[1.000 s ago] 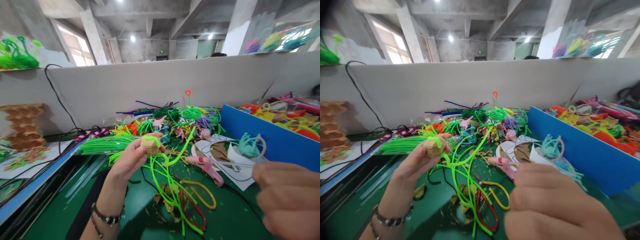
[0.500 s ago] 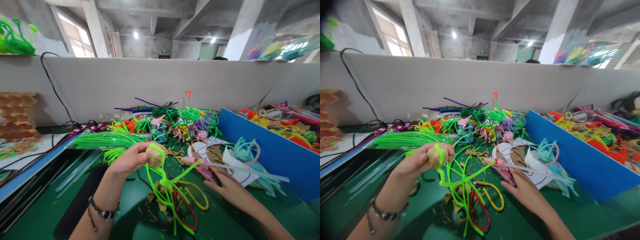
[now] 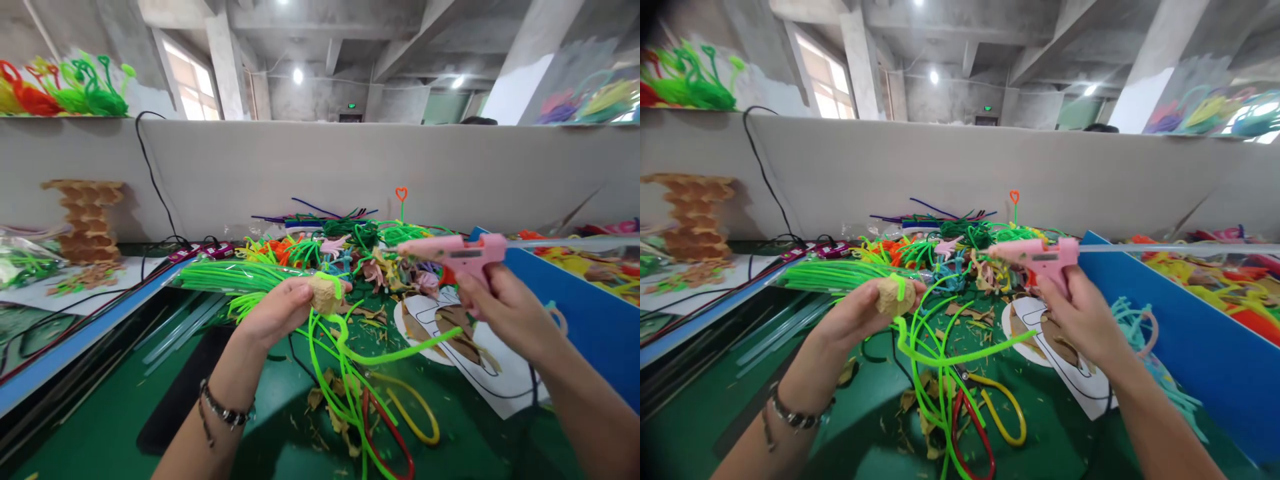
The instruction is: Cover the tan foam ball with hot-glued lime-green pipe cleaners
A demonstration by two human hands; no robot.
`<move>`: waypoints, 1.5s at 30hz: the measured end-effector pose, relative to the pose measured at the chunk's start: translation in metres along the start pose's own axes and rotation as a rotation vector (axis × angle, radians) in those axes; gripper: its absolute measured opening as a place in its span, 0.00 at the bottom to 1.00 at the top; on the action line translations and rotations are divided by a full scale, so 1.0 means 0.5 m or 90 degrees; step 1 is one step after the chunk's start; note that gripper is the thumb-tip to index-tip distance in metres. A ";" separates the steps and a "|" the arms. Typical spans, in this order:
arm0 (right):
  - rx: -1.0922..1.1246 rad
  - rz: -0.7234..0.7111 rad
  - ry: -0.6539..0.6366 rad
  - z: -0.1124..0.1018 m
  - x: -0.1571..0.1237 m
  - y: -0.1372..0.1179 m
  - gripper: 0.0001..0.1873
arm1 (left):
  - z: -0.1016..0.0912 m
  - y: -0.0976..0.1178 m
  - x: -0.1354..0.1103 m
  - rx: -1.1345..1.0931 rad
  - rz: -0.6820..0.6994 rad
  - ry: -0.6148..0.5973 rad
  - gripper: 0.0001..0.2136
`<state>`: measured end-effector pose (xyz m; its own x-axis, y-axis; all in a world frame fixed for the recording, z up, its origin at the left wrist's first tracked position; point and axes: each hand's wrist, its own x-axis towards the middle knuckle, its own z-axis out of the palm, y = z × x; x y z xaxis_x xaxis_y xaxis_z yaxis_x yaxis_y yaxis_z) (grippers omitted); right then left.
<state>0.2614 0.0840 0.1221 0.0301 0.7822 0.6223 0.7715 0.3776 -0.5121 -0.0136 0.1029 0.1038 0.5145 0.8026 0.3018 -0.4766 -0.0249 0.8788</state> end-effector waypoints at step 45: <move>0.029 -0.101 -0.010 0.006 0.015 -0.095 0.13 | 0.035 -0.019 0.005 -0.056 0.024 0.066 0.16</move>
<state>0.2229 0.0735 0.1495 -0.1005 0.7181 0.6886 0.7363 0.5192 -0.4339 0.0049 0.0947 0.1029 0.4212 0.8594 0.2900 -0.5570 -0.0073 0.8305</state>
